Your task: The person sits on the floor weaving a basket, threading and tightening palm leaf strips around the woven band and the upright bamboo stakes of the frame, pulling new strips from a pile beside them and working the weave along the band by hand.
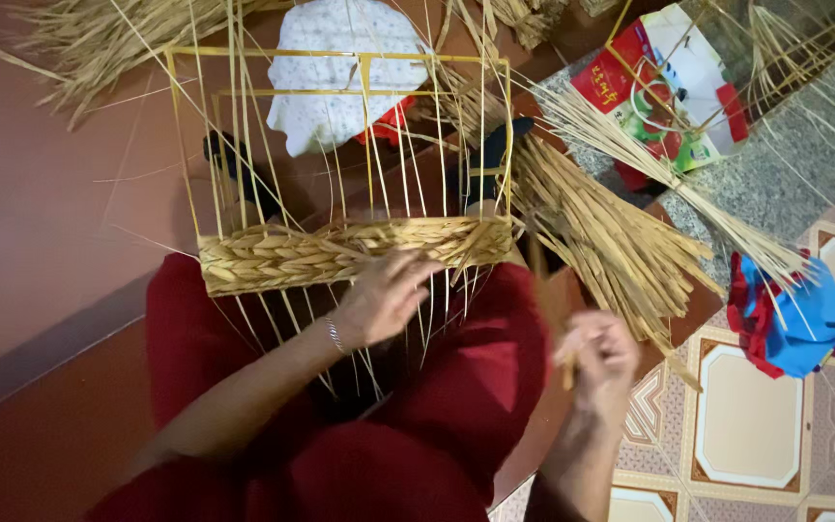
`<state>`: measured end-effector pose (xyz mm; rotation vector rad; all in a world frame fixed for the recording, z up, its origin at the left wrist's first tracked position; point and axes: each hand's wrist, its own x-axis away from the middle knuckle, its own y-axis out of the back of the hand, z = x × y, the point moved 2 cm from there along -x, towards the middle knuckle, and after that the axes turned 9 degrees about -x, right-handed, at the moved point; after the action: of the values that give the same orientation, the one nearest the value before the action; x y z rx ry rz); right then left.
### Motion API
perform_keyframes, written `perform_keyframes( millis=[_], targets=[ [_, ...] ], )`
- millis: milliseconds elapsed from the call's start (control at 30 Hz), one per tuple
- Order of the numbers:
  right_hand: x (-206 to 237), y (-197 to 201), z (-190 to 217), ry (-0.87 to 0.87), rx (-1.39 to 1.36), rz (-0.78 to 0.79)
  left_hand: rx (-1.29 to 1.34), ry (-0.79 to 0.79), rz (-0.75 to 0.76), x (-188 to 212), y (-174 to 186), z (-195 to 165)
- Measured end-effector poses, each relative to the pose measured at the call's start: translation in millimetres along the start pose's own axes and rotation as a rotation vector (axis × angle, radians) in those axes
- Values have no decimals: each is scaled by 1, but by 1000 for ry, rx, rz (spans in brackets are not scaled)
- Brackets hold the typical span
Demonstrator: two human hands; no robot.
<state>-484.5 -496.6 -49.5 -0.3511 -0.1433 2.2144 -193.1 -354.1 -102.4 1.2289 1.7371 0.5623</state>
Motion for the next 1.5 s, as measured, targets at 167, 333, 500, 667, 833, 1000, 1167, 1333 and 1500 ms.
perform_keyframes(
  millis=[167, 333, 500, 667, 833, 1000, 1167, 1333, 1500],
  targets=[
    [38, -115, 19, -141, -37, 522, 380, -2, 169, -3, -17, -39],
    [33, -176, 18, -15, -113, 788, 620, 215, 175, 8, -30, -16],
    [19, -174, -15, -32, 125, 539, 668, 493, -149, 43, 16, 42],
    [-18, -124, -82, -203, 81, 119, 756, 910, -472, 70, 116, 76],
    [-38, -72, -118, -310, 65, -81, 39, 903, -89, 70, 217, 87],
    [-64, -62, -146, -436, 28, -56, -996, 140, 273, 41, 196, 62],
    [-66, -55, -167, -557, 30, -44, -836, 328, 757, 10, 114, 74],
    [-57, -42, -172, -619, 36, -28, -951, 232, 535, 7, 94, 63],
    [-58, -44, -168, -587, -54, -72, -623, 282, 327, -8, 48, 27]
  ],
)
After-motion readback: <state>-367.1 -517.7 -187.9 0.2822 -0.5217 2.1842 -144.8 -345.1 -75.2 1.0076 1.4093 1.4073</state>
